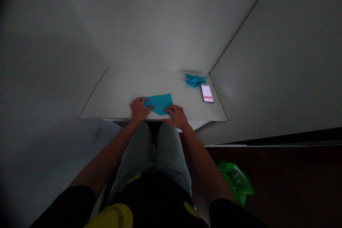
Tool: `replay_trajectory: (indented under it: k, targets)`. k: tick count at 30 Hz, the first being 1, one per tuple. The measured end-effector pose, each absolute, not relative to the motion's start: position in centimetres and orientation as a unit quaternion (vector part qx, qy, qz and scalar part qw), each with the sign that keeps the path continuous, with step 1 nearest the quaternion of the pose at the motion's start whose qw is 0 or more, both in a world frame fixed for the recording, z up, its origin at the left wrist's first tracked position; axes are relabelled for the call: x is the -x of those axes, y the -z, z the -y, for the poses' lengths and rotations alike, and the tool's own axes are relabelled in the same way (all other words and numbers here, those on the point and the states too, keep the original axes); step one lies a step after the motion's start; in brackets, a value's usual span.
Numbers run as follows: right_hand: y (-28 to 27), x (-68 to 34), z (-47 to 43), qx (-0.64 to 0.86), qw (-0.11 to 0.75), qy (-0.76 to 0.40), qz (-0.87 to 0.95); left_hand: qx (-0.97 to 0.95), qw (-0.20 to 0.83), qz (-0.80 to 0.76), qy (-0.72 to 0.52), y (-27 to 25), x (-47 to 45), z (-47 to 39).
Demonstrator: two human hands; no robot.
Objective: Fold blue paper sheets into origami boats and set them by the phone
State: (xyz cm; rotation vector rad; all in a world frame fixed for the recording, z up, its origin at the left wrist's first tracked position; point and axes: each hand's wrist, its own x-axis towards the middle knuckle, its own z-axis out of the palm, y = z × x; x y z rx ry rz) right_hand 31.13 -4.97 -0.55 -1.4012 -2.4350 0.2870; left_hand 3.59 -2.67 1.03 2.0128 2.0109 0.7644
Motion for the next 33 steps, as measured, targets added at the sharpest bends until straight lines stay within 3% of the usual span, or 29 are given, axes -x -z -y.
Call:
replay_trajectory:
  k: [9,16,23,27,33]
  targets:
    - [0.3,-31.9,4.8,0.423,0.143,-0.144,0.883,-0.758,0.111,-0.598,-0.235,-0.5,-3.1,2.7]
    - [0.5,-31.9,4.3,0.487,0.22,-0.183,0.825,-0.785,0.123,-0.572,-0.204,-0.1,-3.2,2.6]
    - [1.6,-28.6,2.8,0.599,0.276,-0.101,0.745,-0.796,0.125,-0.554,-0.209,0.1,-3.1,2.7]
    - [1.2,-27.5,2.9,0.622,0.257,-0.088,0.734,-0.805,0.134,-0.54,-0.207,-0.2,-3.1,3.0]
    - [0.4,-28.0,4.2,0.531,0.217,-0.107,0.812,-0.8,0.119,-0.551,-0.205,-0.4,-3.1,3.0]
